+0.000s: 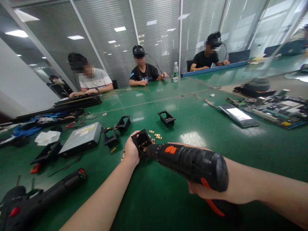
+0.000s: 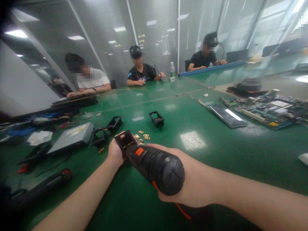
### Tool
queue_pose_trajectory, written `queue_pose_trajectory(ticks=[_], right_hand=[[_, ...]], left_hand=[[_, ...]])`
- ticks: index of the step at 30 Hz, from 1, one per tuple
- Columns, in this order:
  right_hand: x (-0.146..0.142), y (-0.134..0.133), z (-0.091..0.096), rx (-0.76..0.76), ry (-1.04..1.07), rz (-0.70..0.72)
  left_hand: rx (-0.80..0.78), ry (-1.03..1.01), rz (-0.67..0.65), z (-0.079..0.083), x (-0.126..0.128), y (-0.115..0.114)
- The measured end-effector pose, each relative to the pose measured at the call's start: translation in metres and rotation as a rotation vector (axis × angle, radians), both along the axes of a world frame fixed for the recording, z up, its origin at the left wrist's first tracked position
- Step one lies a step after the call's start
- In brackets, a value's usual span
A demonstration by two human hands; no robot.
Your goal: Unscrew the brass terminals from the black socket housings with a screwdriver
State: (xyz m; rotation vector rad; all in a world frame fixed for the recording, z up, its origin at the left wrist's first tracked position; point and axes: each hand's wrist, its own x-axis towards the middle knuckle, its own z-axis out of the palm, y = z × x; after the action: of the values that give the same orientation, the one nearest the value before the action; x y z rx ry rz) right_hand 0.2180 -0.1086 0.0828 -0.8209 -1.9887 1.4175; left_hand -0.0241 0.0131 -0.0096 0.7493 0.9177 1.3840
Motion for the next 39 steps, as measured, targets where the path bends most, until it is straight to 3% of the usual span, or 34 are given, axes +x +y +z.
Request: queue_pose_trajectory(ticks=[4, 8, 12, 16, 18, 23, 29, 39], right_hand=[[-0.005, -0.005, -0.001, -0.155, -0.022, -0.067], [-0.004, 0.0, -0.005, -0.293, -0.029, 0.04], [-0.005, 0.005, -0.008, -0.243, -0.073, 0.123], [-0.009, 0.008, -0.009, 0.077, -0.069, 0.135], [-0.01, 0.008, -0.008, 0.169, -0.065, 0.136], [-0.009, 0.006, -0.003, -0.033, -0.132, 0.143], [-0.01, 0.004, -0.003, 0.128, -0.138, 0.104], [-0.008, 0.005, 0.004, 0.076, -0.11, 0.107]], left_hand=[[-0.032, -0.017, 0.026, 0.001, 0.001, 0.0], [-0.015, -0.017, 0.024, 0.003, 0.001, 0.0], [-0.023, -0.011, 0.022, 0.003, 0.002, 0.0], [-0.04, -0.011, 0.039, 0.005, 0.003, -0.001], [-0.04, -0.002, 0.044, 0.006, 0.003, -0.001], [-0.037, -0.002, 0.047, 0.006, 0.003, -0.001], [-0.051, -0.019, 0.049, 0.005, 0.004, 0.001], [-0.087, -0.024, 0.112, 0.003, 0.003, 0.004]])
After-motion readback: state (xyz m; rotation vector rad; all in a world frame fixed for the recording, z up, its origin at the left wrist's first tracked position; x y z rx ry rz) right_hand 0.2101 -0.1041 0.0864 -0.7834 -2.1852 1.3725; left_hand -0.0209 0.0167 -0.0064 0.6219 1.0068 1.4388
